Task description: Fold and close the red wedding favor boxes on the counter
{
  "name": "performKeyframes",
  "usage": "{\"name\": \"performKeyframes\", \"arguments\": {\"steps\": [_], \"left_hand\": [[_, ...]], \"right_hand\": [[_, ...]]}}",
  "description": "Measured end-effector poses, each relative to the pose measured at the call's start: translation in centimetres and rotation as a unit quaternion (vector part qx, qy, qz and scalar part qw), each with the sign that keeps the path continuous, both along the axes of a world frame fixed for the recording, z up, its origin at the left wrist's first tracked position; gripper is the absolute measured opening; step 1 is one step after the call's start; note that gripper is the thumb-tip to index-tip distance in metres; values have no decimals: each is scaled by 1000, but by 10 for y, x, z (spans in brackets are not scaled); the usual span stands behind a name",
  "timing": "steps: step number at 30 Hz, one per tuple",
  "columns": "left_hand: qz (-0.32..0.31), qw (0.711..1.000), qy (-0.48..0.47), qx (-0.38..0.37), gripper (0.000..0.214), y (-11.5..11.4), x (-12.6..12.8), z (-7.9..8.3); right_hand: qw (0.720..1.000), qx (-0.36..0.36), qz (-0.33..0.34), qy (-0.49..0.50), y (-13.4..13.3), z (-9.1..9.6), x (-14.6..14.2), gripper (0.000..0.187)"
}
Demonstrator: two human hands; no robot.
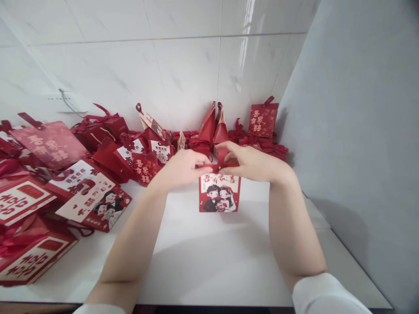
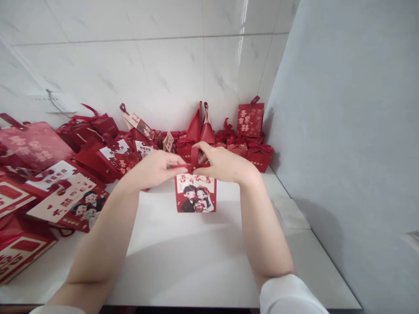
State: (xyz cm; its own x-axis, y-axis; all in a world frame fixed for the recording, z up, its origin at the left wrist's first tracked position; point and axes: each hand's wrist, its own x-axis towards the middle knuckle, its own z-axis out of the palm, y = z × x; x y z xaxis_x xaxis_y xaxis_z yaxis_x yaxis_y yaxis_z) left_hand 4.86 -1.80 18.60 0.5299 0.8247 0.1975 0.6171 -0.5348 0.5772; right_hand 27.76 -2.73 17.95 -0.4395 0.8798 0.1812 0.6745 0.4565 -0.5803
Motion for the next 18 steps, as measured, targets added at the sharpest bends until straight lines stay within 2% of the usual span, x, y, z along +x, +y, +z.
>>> {"name": "performKeyframes", "arguments": {"steps": [2, 5, 7, 9, 12, 15, 18], "left_hand": [[49, 993, -102, -14, 20, 4, -4, 1], [103, 947, -295, -70, 30, 11, -6, -2], [114, 922, -353, -112, 34, 16, -8, -4], [101, 923, -341, -148, 37, 19, -13, -3], [70, 955, -238, -161, 35, 18, -23, 2], [63, 980, -138, -127, 33, 20, -31, 5], [50, 993, -59, -91, 30, 31, -34, -2]], "right_hand": [[999, -1, -9, 48, 8, -2, -4, 42], [979, -65, 30, 191, 18, -5, -12, 35], [957, -107, 50, 264, 22, -7, -17, 37], [948, -123, 55, 288, 24, -9, -18, 37], [956, -115, 66, 262, 27, -13, -17, 33], [976, -74, 56, 199, 34, -21, -15, 27], [990, -40, 58, 126, 48, -33, -15, 17]]}}
